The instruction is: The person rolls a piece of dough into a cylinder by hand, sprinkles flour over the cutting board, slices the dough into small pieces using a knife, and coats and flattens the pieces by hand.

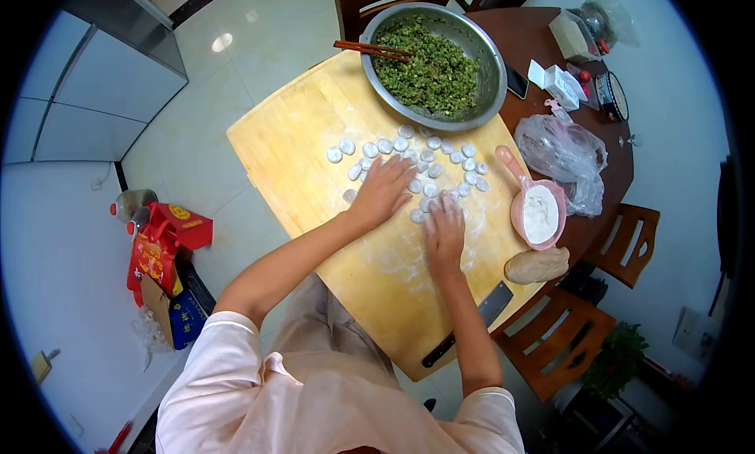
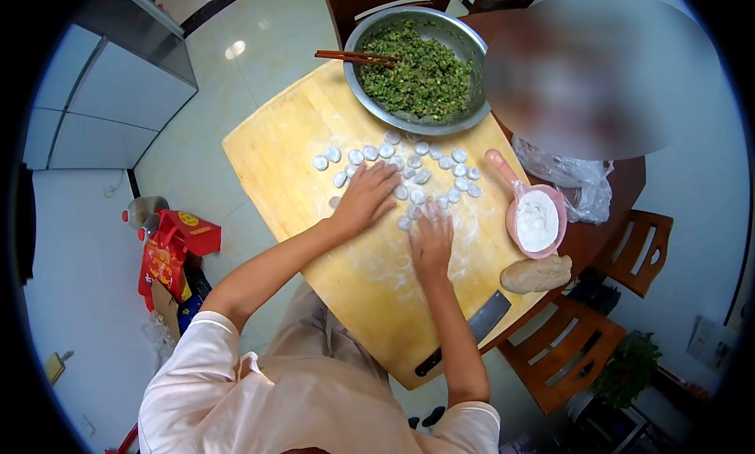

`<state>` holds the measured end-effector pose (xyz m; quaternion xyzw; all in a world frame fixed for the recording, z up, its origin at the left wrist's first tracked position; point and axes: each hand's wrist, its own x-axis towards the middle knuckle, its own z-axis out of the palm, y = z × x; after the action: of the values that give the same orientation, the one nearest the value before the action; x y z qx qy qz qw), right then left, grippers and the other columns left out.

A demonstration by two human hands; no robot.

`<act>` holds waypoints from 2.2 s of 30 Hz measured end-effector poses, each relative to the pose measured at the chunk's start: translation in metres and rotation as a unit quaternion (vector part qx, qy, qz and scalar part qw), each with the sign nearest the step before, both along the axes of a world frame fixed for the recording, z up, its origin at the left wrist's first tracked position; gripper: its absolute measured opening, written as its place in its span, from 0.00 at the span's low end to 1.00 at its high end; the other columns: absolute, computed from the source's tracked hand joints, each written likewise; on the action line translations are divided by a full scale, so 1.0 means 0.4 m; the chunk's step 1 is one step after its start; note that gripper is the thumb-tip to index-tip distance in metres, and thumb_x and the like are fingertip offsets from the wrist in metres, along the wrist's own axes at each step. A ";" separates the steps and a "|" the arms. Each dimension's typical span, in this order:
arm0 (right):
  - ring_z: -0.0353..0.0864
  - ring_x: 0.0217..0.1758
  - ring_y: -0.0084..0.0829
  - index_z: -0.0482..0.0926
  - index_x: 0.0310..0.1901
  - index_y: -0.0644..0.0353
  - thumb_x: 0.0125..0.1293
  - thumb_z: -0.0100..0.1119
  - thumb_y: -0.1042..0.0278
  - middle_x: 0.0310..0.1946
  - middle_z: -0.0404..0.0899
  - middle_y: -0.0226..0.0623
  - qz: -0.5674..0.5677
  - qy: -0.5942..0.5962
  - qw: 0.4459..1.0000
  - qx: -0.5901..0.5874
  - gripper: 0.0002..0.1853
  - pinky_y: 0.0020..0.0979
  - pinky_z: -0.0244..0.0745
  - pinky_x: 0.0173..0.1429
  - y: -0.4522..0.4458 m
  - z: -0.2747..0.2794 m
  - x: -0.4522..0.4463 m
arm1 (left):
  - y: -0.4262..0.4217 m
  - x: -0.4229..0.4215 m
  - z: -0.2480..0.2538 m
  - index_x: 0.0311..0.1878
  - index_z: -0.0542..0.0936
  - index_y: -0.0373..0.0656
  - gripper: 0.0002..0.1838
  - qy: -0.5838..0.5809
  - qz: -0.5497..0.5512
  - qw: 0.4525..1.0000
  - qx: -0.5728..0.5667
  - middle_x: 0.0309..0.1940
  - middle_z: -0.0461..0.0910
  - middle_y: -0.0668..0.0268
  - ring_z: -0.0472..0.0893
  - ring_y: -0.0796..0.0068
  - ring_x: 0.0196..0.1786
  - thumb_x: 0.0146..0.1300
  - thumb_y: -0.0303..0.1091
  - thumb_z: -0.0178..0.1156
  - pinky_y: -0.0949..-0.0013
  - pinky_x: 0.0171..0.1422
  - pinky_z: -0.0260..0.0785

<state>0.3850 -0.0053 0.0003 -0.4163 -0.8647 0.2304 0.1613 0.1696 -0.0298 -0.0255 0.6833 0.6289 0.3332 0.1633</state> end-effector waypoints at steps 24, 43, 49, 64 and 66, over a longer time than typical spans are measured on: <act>0.75 0.57 0.49 0.81 0.52 0.61 0.59 0.58 0.77 0.53 0.79 0.46 -0.005 0.013 0.997 0.081 0.17 0.47 0.68 0.62 0.225 -0.014 -0.161 | 0.095 -0.076 0.007 0.42 0.84 0.42 0.11 -0.049 -0.001 0.995 0.090 0.48 0.81 0.62 0.76 0.57 0.55 0.54 0.27 0.68 0.56 0.60 0.67; 0.63 0.74 0.59 0.73 0.65 0.65 0.67 0.56 0.74 0.71 0.65 0.59 -0.174 0.071 0.982 0.007 0.24 0.49 0.58 0.76 0.052 -0.026 0.004 | -0.145 -0.193 0.044 0.38 0.83 0.35 0.04 -0.287 0.239 0.923 -0.089 0.38 0.79 0.59 0.80 0.66 0.39 0.63 0.19 0.61 0.69 0.43 0.72; 0.56 0.79 0.56 0.70 0.69 0.63 0.63 0.60 0.71 0.74 0.62 0.57 -0.106 0.049 0.993 0.003 0.30 0.54 0.51 0.79 0.036 -0.031 -0.071 | -0.170 -0.187 0.077 0.48 0.81 0.37 0.13 -0.174 0.193 0.964 -0.048 0.44 0.79 0.55 0.81 0.55 0.45 0.59 0.22 0.67 0.61 0.49 0.75; 0.59 0.79 0.48 0.75 0.65 0.56 0.61 0.66 0.69 0.74 0.66 0.41 0.114 -0.014 0.993 0.021 0.28 0.64 0.47 0.78 -0.068 -0.038 -0.186 | -0.216 -0.230 0.081 0.38 0.83 0.38 0.08 -0.138 0.262 0.926 -0.234 0.26 0.82 0.58 0.82 0.60 0.30 0.63 0.34 0.67 0.62 0.38 0.73; 0.61 0.78 0.46 0.75 0.64 0.55 0.59 0.67 0.68 0.72 0.68 0.40 0.163 -0.021 0.985 0.042 0.29 0.64 0.48 0.78 -0.077 -0.022 -0.212 | -0.215 -0.228 0.076 0.37 0.83 0.38 0.09 -0.142 0.288 0.928 -0.187 0.28 0.82 0.57 0.82 0.60 0.32 0.63 0.35 0.67 0.62 0.40 0.73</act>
<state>0.3002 -0.0360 -0.0087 -0.2673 -0.9331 0.2080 0.1209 0.0784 -0.1157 0.0051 0.3757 0.8197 0.3354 0.2728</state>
